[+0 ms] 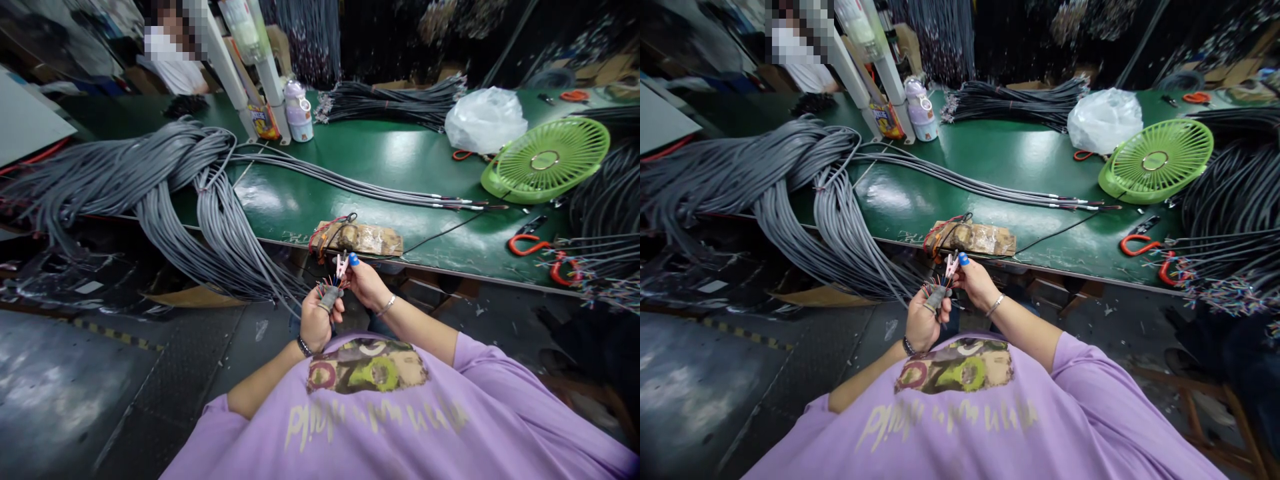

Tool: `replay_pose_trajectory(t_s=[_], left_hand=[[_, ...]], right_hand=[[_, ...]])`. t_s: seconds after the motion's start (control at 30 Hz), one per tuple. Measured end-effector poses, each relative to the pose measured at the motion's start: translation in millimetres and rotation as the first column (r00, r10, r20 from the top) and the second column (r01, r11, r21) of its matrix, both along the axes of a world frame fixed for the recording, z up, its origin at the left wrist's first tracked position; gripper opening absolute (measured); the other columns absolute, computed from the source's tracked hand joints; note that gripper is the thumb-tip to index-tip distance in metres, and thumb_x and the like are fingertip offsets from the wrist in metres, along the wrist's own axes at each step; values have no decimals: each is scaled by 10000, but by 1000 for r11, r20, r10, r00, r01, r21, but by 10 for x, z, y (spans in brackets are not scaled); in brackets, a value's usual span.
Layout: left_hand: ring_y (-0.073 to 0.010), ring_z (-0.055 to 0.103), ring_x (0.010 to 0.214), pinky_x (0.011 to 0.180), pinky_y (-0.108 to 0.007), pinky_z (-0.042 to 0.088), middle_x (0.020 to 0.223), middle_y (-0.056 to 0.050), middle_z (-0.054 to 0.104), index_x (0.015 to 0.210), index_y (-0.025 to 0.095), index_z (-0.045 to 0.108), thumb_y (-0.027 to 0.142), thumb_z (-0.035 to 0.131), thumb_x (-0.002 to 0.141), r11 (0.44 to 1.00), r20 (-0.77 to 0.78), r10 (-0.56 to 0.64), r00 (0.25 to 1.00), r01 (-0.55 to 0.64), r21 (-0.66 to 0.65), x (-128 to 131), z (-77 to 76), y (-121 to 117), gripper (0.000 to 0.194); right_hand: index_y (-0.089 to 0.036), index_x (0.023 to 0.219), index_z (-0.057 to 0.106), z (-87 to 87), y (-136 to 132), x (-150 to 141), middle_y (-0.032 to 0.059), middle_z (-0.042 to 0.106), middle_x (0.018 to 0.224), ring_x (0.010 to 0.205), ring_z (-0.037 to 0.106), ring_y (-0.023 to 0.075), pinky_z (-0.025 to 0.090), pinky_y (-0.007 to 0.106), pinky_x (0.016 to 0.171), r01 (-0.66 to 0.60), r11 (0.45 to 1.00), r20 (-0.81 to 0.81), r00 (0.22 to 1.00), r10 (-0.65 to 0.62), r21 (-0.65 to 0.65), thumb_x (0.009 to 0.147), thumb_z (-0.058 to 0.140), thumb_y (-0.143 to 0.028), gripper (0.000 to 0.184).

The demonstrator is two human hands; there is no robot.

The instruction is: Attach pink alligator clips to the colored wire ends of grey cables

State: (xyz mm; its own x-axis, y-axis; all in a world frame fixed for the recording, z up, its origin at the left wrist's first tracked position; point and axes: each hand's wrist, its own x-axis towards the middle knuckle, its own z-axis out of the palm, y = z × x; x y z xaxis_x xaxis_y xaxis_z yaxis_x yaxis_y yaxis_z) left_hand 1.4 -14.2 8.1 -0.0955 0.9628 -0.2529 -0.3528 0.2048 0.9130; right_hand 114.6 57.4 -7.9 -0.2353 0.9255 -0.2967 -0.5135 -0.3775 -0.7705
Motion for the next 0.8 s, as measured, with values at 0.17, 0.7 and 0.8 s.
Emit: replay_pose_trajectory(t_s=[0.17, 0.7, 0.8], left_hand=[[-52, 451, 327, 324, -168, 248, 517, 44, 584, 732, 166, 543, 470, 694, 713, 1000, 1, 6, 1000, -6, -16, 16, -43, 16, 340], [-53, 441, 323, 319, -158, 272, 508, 30, 593, 753, 157, 558, 481, 718, 684, 998, 38, 59, 998, -59, 6, -8, 13, -51, 368], [-51, 440, 327, 322, -158, 279, 512, 30, 592, 762, 153, 572, 468, 707, 704, 998, 53, 60, 997, -61, 20, -8, 9, -39, 348]], right_hand=[[-170, 802, 648, -7, 75, -46, 20, 632, 680, 584, 539, 116, 437, 221, 512, -59, 987, -205, 978, 27, -149, 804, 625, -536, 367], [-161, 887, 662, 70, 42, 53, 28, 660, 746, 599, 564, 107, 469, 227, 555, -186, 970, -251, 957, 142, -160, 880, 536, -494, 356], [-155, 892, 668, 48, 47, 50, 14, 641, 708, 582, 544, 96, 461, 215, 551, -149, 983, -202, 971, 125, -110, 860, 594, -424, 280]])
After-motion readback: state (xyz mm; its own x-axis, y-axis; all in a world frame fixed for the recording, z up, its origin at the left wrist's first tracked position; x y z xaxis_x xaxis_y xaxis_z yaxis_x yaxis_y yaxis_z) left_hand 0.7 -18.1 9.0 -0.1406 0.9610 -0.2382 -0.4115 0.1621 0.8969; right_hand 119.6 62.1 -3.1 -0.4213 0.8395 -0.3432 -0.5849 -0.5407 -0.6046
